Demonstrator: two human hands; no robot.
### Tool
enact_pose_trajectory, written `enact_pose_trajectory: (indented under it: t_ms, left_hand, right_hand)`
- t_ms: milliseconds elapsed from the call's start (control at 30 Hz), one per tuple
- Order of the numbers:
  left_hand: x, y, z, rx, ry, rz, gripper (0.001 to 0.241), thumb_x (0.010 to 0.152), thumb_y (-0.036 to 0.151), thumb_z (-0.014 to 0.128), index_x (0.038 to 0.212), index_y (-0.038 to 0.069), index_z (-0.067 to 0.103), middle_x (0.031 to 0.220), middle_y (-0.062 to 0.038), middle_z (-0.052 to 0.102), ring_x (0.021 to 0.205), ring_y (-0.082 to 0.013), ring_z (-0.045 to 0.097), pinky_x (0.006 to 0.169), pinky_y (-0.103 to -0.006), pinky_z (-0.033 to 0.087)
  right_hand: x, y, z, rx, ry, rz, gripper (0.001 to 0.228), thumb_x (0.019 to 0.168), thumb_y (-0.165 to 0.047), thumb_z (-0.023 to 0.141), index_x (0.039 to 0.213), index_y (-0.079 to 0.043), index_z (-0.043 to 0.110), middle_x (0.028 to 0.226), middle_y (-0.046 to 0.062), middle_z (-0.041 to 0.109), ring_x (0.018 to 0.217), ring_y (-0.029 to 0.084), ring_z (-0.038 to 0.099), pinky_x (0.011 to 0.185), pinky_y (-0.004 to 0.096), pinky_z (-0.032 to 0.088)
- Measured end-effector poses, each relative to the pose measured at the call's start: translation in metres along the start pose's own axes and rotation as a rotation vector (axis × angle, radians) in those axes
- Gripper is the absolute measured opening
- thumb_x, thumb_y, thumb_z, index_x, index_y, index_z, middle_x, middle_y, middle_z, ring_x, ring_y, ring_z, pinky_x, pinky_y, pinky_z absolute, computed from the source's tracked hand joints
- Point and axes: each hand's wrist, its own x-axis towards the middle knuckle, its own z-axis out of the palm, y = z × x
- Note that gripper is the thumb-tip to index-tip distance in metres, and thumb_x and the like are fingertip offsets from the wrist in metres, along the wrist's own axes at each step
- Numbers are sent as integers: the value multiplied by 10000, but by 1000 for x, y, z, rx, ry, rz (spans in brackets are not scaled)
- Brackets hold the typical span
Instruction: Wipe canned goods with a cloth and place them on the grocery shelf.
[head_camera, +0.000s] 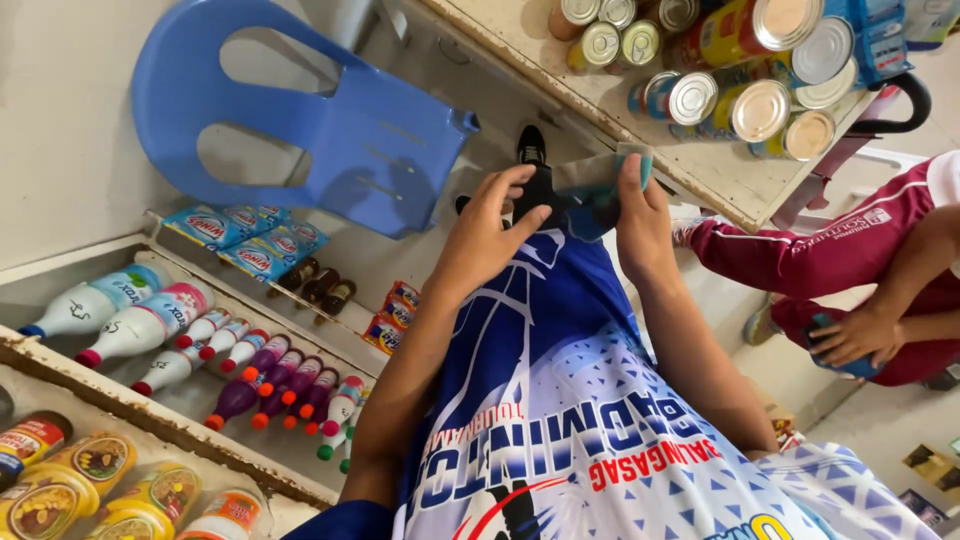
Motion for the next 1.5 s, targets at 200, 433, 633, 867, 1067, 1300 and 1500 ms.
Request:
enact_pose_trajectory:
  t_ms: [200,433,633,867,1067,1300,1500]
  left_hand:
    - [6,-11,3,0,34,15,580,999,314,679,1449,32,447,1347,-253,531,1279,-421,564,1043,-462,537]
    - [49,-21,0,84,40,68,526,1002,260,677,1436,48,467,1325,-240,558,1252,-402,597,1027,-451,554]
    - [116,-23,-7,251,128,91,455,976,232,683,1387,103,535,1259,-175,625,1186,-347,657,964,-459,582]
    - [210,-62,18,448,98,131,526,970,103,631,1466,124,459,1336,-201,547,1152,-413,657,904,-503,618]
    - [258,-81,38,655,50,118,752,895,-24,651,1546,182,336,1415,-251,430,1173,-499,614,915,-555,616]
    - [274,-97,44,774,100,203,699,908,-50,609,1533,173,390,1411,-251,430,1194,-501,594,857,-531,611]
    - [267,-106,49,835,225,313,678,931,11,597,1531,271,416,1372,-180,473,1186,-425,610,838,-495,618]
  right_hand:
    - [-8,-11,11,-187,-27,65,582,1095,-608,454,836,-121,639,810,30,604,866,219,579,858,383,484]
    - [14,-18,8,-202,-6,27,519,1106,-583,439,883,-153,626,840,3,601,896,193,594,862,361,486]
    - [58,-29,-13,-236,-5,47,572,1098,-593,508,872,-86,644,861,132,626,923,317,593,894,452,472]
    - [87,-67,-18,-299,11,117,617,1073,-631,481,943,-63,684,923,176,672,1011,351,631,935,501,467]
    - [128,-39,-41,-296,7,195,617,1055,-669,477,955,-101,694,932,147,677,1024,325,648,950,479,481]
    - [148,-46,-58,-299,-73,225,589,1082,-643,466,911,-121,679,875,93,643,955,279,627,929,434,490]
    - [160,-48,-60,-301,-118,242,582,1086,-637,467,872,-131,661,830,75,622,910,268,635,898,419,500]
